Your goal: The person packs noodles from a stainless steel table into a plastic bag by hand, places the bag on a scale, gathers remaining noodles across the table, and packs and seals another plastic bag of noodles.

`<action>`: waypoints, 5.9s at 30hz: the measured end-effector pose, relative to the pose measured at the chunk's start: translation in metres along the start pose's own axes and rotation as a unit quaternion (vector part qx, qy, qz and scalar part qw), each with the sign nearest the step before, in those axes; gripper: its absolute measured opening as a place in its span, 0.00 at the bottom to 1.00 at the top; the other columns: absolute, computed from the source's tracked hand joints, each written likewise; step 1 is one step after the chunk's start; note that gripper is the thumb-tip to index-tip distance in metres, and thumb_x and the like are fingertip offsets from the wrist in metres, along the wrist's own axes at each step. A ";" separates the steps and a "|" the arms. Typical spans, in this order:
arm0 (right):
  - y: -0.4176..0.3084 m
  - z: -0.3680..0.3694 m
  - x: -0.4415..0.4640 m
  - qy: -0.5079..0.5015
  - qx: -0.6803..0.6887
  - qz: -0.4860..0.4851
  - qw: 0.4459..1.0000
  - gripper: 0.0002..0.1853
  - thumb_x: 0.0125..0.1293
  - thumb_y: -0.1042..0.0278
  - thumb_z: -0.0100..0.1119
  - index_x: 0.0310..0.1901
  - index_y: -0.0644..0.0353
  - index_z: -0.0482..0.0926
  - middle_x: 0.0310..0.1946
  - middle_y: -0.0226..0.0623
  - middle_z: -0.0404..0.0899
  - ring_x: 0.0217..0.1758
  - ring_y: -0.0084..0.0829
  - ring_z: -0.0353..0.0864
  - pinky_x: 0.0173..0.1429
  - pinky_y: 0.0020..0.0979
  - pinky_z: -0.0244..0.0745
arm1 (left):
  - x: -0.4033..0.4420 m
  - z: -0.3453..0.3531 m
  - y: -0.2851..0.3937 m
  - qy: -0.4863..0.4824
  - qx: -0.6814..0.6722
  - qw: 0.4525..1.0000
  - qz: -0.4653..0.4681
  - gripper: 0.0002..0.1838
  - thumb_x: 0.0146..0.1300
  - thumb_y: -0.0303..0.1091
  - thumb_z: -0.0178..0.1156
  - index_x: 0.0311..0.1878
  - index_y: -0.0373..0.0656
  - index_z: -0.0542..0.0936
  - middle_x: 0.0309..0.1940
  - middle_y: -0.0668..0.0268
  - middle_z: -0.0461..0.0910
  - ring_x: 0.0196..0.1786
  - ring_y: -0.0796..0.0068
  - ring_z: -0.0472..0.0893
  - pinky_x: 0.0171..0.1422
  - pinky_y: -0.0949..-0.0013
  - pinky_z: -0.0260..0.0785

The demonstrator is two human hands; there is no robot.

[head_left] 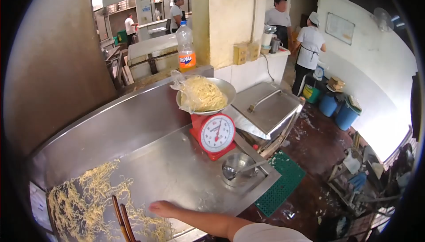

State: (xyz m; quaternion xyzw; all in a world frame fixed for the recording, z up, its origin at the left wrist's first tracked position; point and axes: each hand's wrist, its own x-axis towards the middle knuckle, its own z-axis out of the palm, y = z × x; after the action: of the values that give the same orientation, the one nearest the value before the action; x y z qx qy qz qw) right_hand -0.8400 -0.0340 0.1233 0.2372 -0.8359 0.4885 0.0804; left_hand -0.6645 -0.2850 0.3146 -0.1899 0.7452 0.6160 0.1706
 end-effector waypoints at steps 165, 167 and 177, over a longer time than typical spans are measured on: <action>-0.208 0.617 0.498 0.052 -0.340 0.119 0.931 0.18 0.71 0.61 0.42 0.56 0.58 0.75 0.62 0.46 0.71 0.69 0.45 0.65 0.72 0.50 0.55 | 0.153 -0.745 -0.149 0.262 0.477 0.823 0.162 0.42 0.68 0.58 0.45 0.72 0.30 0.54 0.72 0.41 0.53 0.75 0.39 0.51 0.76 0.42 0.40; -0.165 0.565 0.451 0.195 -0.385 0.176 0.885 0.13 0.69 0.63 0.48 0.47 0.57 0.78 0.50 0.43 0.77 0.57 0.42 0.73 0.65 0.48 0.61 | 0.156 -0.746 -0.149 0.254 0.469 0.825 0.188 0.42 0.68 0.58 0.45 0.72 0.30 0.54 0.72 0.40 0.54 0.74 0.38 0.51 0.76 0.42 0.40; -0.291 0.648 0.507 -0.076 -0.127 -0.053 0.988 0.25 0.54 0.60 0.67 0.54 0.56 0.76 0.52 0.41 0.76 0.62 0.41 0.71 0.65 0.42 0.66 | 0.151 -0.756 -0.183 0.282 0.478 0.815 0.167 0.44 0.67 0.60 0.46 0.72 0.29 0.54 0.70 0.40 0.56 0.73 0.35 0.53 0.75 0.42 0.42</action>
State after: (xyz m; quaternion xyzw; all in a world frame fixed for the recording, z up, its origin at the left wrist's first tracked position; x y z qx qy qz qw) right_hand -1.0817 -0.8689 0.2049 0.3052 -0.8812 0.3540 0.0715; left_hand -0.7212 -1.0705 0.2231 -0.1225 0.9816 0.1202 -0.0837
